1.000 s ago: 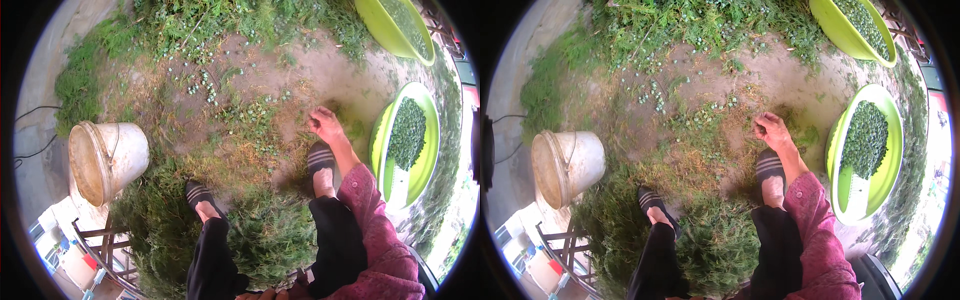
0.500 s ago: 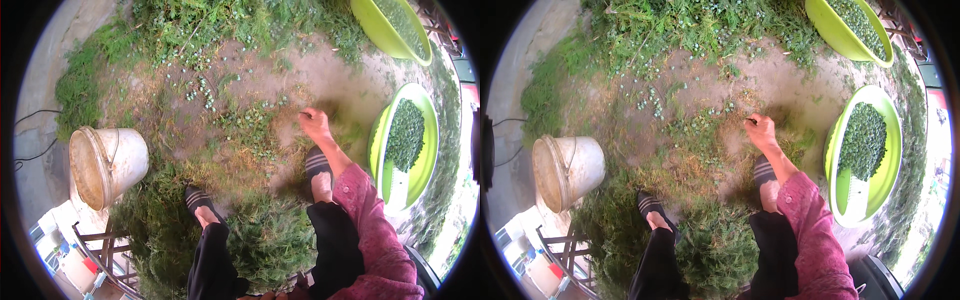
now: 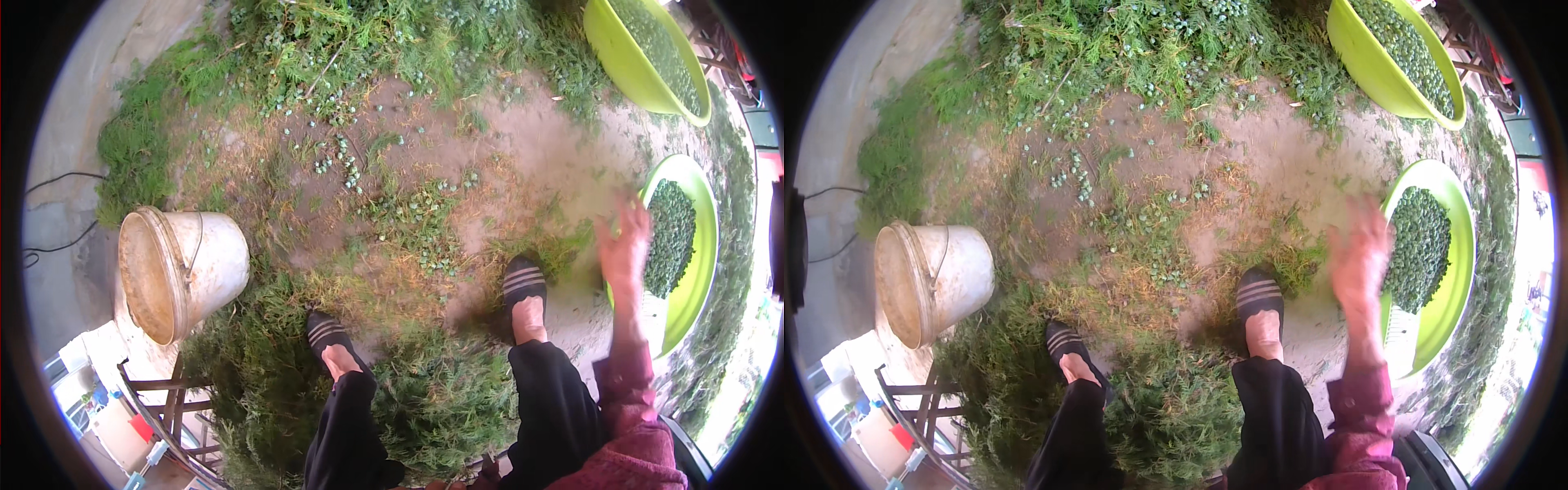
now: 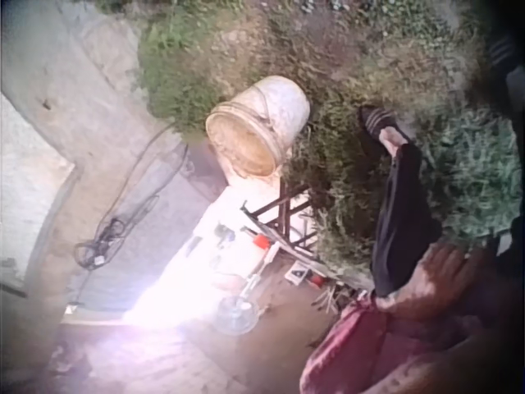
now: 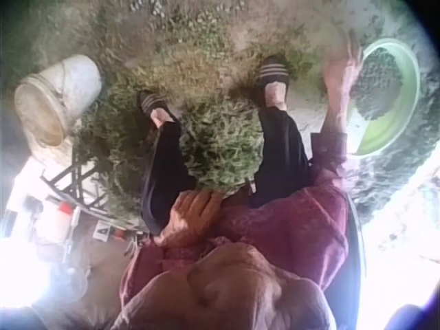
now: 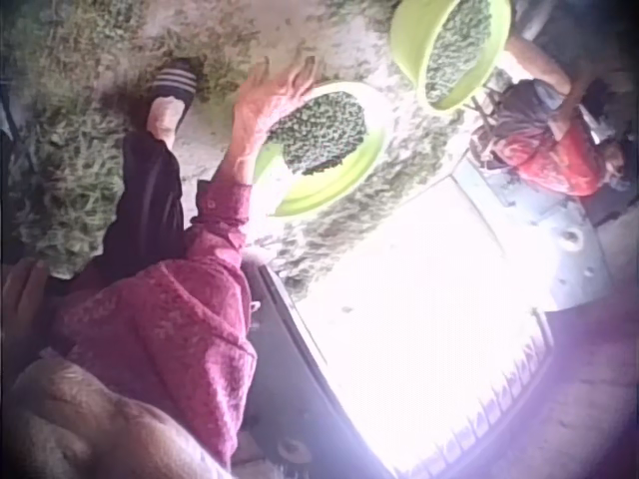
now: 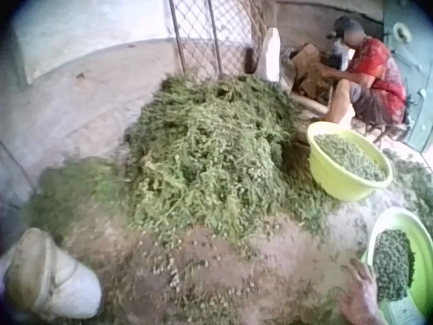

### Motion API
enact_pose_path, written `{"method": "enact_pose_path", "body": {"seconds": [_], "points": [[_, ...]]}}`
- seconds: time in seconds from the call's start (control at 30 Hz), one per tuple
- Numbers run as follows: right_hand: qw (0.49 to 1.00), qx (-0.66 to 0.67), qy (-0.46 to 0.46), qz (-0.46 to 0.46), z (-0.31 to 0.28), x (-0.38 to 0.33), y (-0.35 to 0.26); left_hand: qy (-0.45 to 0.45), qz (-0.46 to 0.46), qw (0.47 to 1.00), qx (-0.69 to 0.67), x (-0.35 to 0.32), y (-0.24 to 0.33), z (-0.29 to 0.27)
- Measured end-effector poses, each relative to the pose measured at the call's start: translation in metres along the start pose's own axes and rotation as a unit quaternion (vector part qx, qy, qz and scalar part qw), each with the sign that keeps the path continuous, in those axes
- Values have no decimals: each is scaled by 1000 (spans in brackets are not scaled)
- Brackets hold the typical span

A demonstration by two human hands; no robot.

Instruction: The person plucks berries from pine branches and gathers loose berries from the ground by hand, placing them into a basin.

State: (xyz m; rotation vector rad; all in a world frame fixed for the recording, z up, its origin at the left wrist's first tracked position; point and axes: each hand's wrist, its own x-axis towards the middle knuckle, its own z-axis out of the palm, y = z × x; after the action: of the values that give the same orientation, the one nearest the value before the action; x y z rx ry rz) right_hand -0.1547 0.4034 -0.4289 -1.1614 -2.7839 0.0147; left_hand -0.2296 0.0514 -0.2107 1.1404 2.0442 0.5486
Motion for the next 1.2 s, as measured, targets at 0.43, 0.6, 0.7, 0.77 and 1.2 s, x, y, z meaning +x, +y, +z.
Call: {"method": "enact_pose_path", "body": {"seconds": [0.43, 0.6, 0.7, 0.77, 1.2], "points": [[927, 336, -123, 117, 183, 89, -74, -31, -2, 999, -12, 16, -1, -11], [942, 299, -117, 94, 180, 81, -80, -35, -2, 999, -18, 20, -6, -13], [929, 324, -125, 123, 178, 79, -77, -31, -5, 999, -17, 21, -7, -15], [811, 493, -186, 254, 183, 78, -62, -27, -9, 999, -20, 22, -7, -15], [899, 361, -139, 206, 180, 131, -73, -43, -14, 999, -18, 35, -11, -26]]}}
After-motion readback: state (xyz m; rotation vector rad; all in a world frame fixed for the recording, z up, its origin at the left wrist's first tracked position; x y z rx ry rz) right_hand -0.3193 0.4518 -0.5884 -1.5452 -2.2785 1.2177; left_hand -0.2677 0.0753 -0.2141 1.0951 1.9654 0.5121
